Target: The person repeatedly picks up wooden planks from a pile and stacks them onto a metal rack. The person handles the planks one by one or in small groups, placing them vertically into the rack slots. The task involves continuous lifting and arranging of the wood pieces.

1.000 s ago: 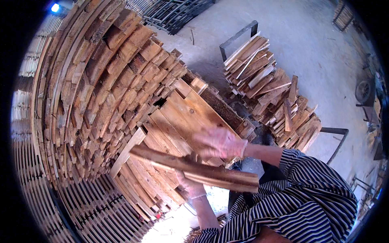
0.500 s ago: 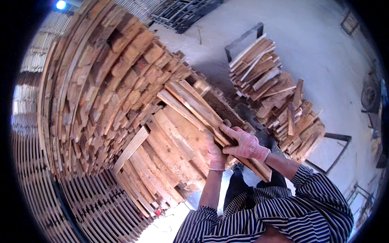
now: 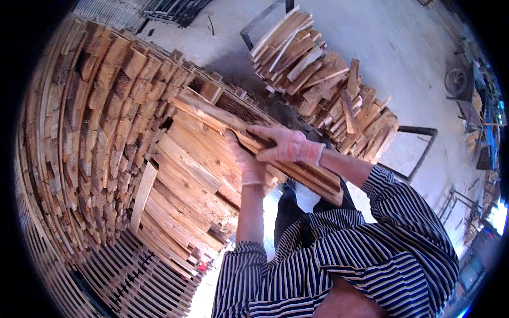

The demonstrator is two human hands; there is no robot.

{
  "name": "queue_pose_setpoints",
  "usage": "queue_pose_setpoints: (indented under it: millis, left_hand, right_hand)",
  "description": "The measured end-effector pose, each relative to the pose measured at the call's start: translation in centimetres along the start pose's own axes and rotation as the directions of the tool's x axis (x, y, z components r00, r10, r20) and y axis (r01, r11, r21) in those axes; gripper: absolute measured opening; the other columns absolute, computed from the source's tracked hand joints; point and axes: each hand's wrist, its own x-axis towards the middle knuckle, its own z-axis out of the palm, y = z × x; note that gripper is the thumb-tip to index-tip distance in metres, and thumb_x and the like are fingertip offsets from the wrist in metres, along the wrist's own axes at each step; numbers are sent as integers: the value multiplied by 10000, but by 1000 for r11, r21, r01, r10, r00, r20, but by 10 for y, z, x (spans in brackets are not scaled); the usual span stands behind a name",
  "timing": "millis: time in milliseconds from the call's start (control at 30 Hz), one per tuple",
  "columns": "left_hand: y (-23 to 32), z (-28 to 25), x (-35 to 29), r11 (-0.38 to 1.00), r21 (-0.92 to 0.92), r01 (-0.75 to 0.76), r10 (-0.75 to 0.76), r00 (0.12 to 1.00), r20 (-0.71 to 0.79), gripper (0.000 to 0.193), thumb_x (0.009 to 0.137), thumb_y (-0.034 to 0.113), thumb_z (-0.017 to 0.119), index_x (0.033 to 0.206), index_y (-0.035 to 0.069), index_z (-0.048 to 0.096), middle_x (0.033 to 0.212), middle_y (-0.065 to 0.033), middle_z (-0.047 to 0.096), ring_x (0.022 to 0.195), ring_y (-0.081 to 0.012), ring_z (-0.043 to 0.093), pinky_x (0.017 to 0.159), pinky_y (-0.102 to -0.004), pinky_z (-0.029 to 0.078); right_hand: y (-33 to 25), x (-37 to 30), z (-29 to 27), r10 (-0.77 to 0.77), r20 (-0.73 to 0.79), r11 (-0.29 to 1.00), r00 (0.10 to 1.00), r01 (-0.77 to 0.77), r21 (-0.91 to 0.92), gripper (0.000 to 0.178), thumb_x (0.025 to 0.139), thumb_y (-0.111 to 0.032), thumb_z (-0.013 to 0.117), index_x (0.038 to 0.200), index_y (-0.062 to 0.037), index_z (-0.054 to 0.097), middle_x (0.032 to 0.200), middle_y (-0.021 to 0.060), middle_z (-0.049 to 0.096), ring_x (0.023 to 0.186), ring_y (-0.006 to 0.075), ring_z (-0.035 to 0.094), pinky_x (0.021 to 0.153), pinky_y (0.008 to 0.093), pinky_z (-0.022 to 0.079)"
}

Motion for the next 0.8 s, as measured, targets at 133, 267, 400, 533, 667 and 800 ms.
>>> queue_pose_setpoints:
  millis: [133,267,400,533,667,800]
  left_hand:
    - [-11,-11,-10,986,-164,0,-1,1000,-7,925,934,856,418,1387,64,572,1241,-127,678,1132,-294,649,1050,-441,523]
    - [-10,-30,-25,941,90,-326,338,918,-207,943,947,839,416,1466,57,502,1357,-164,611,1190,-326,624,1057,-462,521]
    - [20,-76,-42,937,31,-348,348,922,-172,957,959,823,408,1526,53,451,1417,-167,577,1235,-337,606,1089,-482,494]
    - [44,-116,-28,959,-150,-240,224,968,-115,1008,864,871,511,1371,0,538,1190,-194,637,968,-356,628,852,-448,566]
    - [40,-126,-24,924,-303,-235,292,943,160,961,950,818,410,1459,9,516,1366,-205,647,1203,-389,637,1025,-511,536]
    - [30,-119,-38,892,-91,-444,418,884,-209,875,941,817,472,1338,47,596,1219,-176,695,1050,-357,679,940,-461,582]
  right_hand:
    - [-13,-18,7,6,-10,998,1000,-6,-70,893,813,-585,764,1596,-293,450,1449,209,577,1308,419,579,1119,459,452]
    - [-17,-30,11,62,-71,997,996,-64,-32,838,826,-543,772,1569,-285,483,1398,203,595,1277,411,598,1085,454,480]
    - [3,-6,9,47,-255,966,966,-109,-235,695,875,-477,769,1506,-280,554,1416,185,568,1262,400,599,1036,448,513]
    - [35,60,23,-13,-295,937,955,-91,-337,515,965,-350,709,1460,-250,606,1374,197,561,1224,396,611,972,457,520]
    - [59,105,41,-12,-274,950,962,-74,-302,483,981,-229,693,1455,-282,615,1350,183,562,1157,401,628,961,444,516]
    - [43,99,39,-49,-274,728,960,-154,-668,548,967,-333,697,1495,-288,557,1456,170,526,1306,393,556,1027,515,483]
